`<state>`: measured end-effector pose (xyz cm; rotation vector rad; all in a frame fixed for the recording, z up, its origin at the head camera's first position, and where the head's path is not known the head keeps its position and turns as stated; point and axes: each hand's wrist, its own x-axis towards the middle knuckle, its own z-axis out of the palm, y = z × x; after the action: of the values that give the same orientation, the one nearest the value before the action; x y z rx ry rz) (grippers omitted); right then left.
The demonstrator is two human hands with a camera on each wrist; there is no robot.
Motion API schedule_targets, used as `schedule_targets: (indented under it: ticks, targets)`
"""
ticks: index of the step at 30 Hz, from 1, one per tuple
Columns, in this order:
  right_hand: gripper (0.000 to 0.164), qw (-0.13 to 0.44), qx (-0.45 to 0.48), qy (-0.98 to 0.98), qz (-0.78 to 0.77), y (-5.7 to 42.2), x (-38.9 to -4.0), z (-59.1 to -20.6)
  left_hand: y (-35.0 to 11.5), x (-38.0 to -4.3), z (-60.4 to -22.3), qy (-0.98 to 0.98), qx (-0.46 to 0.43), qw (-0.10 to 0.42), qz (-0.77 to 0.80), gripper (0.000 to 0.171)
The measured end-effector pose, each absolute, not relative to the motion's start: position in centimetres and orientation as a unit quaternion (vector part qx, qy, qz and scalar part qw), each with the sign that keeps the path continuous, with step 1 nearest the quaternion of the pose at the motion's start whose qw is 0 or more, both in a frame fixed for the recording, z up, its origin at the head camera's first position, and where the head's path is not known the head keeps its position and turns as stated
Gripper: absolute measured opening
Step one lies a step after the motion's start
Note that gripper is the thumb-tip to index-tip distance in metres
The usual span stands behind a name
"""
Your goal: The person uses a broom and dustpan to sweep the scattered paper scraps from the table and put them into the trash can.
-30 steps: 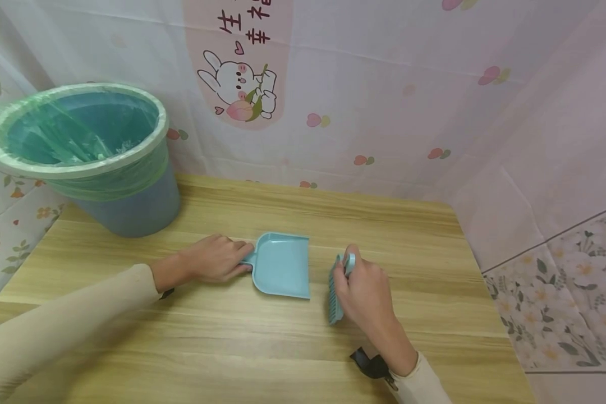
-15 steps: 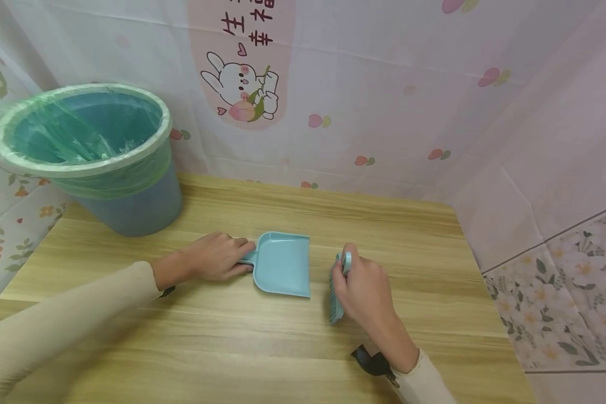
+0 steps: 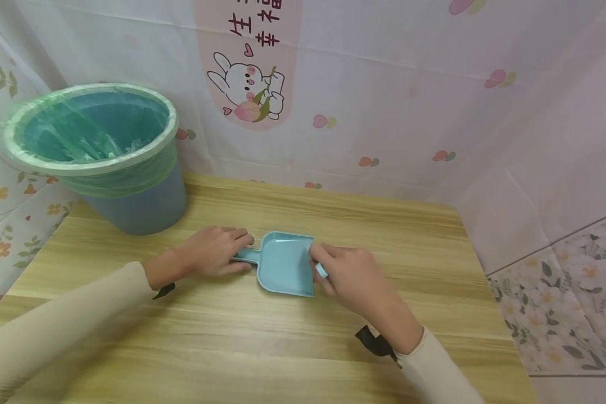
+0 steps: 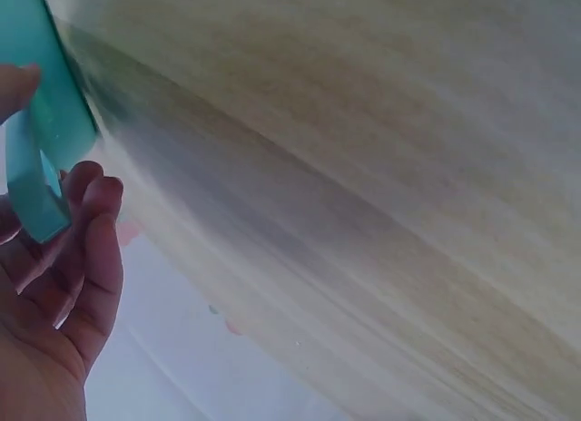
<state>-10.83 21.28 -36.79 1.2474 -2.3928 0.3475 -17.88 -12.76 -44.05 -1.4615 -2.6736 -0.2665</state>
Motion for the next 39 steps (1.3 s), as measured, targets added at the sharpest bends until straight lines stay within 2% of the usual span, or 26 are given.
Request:
schedule_targets:
  ticks: [3, 5, 6, 9, 13, 18, 28, 34, 39]
  targets:
    - [0.029, 0.209, 0.521, -0.824, 0.078, 20.3, -11.4, -37.1, -12.8, -17.9, -43.9, -0.872, -0.48, 0.048, -0.084, 0.039]
    - [0.034, 0.214, 0.558, -0.801, 0.03, 19.6, -11.7, -37.4, -12.8, -17.9, -43.8, -0.87, -0.484, 0.049, -0.081, 0.036]
    - [0.033, 0.218, 0.572, -0.791, 0.004, 19.3, -11.8, -37.6, -12.8, -17.9, -43.8, -0.869, -0.487, 0.05, -0.078, 0.035]
    - [0.013, 0.238, 0.602, -0.759, -0.065, 18.5, -12.2, -38.5, -12.7, -17.9, -43.7, -0.862, -0.498, 0.051, -0.072, 0.031]
    - [0.033, 0.262, 0.626, -0.727, -0.106, 17.7, -12.6, -39.7, -12.7, -18.1, -43.7, -0.855, -0.512, 0.055, -0.07, 0.029]
    - [0.034, 0.276, 0.633, -0.711, -0.135, 17.3, -13.1, -40.9, -12.7, -18.1, -43.8, -0.85, -0.518, 0.06, -0.07, 0.028]
    - [0.028, 0.239, 0.631, -0.725, -0.138, 17.2, -13.3, -42.5, -12.7, -18.2, -43.8, -0.844, -0.529, 0.058, -0.066, 0.029]
    - [0.012, 0.204, 0.638, -0.726, -0.158, 17.0, -12.9, -42.9, -12.6, -18.2, -43.7, -0.846, -0.527, 0.051, -0.064, 0.029]
    - [0.021, 0.193, 0.635, -0.73, -0.161, 16.8, -12.8, -43.4, -12.6, -18.1, -43.6, -0.847, -0.526, 0.051, -0.065, 0.03]
